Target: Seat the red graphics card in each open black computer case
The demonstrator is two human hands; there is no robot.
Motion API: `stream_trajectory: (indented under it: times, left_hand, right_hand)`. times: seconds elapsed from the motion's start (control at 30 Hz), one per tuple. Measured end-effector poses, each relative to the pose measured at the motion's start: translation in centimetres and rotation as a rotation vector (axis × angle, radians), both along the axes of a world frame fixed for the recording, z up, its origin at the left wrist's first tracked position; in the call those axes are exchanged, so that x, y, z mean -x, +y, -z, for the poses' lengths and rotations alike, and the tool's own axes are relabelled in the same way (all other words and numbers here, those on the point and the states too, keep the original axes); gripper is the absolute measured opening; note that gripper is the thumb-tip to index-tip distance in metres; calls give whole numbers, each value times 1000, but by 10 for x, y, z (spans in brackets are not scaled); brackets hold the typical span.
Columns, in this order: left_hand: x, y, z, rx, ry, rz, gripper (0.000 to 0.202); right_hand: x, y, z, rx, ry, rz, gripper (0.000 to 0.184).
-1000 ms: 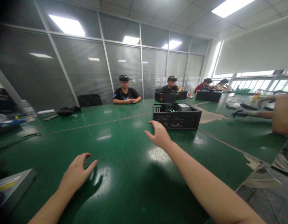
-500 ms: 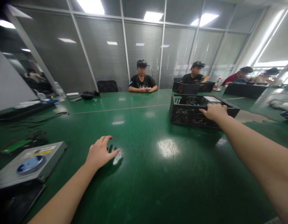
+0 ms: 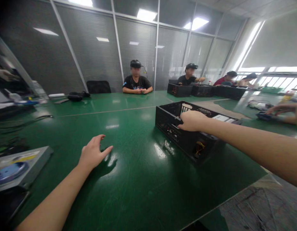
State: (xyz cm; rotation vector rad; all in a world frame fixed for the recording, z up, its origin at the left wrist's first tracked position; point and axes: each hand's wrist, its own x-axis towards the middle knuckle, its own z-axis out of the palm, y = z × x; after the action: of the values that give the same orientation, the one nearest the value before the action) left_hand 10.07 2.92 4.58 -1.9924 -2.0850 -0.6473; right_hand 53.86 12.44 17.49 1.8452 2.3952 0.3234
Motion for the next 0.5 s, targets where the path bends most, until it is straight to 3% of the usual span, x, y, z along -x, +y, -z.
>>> stream_trajectory:
  times: [0.13,0.33,0.43,0.5]
  left_hand:
    - [4,1,1,2,-2,19,62]
    - [8,4,3,22,-25,51,65]
    - [11,6,7,-1,-48,57,65]
    - [14,7,9,-15,-71,58,65]
  right_hand:
    - [54,-48,-11,81,69,-59,43]
    - [120,-130,-8,319,492,-78,43]
    - [146,-173,-15,513,708,-187,38]
    - [157,-184,-28,651,706,-310,40]
